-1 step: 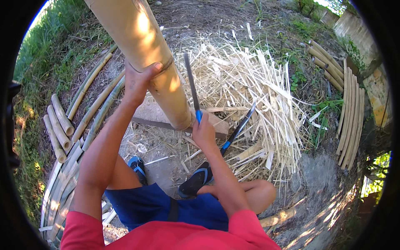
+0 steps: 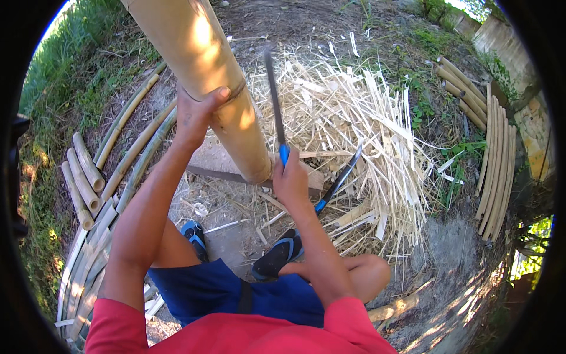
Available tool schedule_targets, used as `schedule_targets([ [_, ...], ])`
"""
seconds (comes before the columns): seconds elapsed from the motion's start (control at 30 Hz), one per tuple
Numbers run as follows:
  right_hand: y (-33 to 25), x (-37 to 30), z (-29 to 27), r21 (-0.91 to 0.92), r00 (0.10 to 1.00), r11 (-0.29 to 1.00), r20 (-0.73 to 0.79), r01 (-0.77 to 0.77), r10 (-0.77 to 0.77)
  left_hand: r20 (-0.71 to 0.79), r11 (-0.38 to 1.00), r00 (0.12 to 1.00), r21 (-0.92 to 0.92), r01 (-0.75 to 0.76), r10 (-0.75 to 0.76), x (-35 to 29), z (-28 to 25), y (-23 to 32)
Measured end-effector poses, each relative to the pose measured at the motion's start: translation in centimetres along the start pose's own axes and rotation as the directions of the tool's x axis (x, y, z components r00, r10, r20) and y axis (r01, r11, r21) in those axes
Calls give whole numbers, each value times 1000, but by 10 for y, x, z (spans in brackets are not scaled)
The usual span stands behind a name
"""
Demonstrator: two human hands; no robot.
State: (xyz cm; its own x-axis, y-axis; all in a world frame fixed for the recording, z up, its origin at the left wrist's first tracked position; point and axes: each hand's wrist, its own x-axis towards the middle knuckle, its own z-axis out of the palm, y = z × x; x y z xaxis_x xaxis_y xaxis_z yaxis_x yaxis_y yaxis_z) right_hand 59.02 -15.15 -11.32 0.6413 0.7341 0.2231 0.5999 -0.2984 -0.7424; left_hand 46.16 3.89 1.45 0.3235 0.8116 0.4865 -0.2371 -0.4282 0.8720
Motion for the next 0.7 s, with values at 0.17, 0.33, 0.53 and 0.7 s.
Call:
schedule_targets([
  [0.17,-30,29,-28,264,911,927,-384,265,-151,8,998,1000,-66,4,-3,6,-2,-5],
  [0.33,43,-24,54,-164,981,979,129,-121,143,45,988,999,-153,26,-19,5,-4,-1],
  [0.53,6,10,1,81,998,994,17,-68,67,9,998,1000,-61,-11,11,4,-2,-4],
  [0.7,-11,18,-20,309,907,908,-395,283,-148,0,996,1000,-92,-21,22,4,-8,-10],
])
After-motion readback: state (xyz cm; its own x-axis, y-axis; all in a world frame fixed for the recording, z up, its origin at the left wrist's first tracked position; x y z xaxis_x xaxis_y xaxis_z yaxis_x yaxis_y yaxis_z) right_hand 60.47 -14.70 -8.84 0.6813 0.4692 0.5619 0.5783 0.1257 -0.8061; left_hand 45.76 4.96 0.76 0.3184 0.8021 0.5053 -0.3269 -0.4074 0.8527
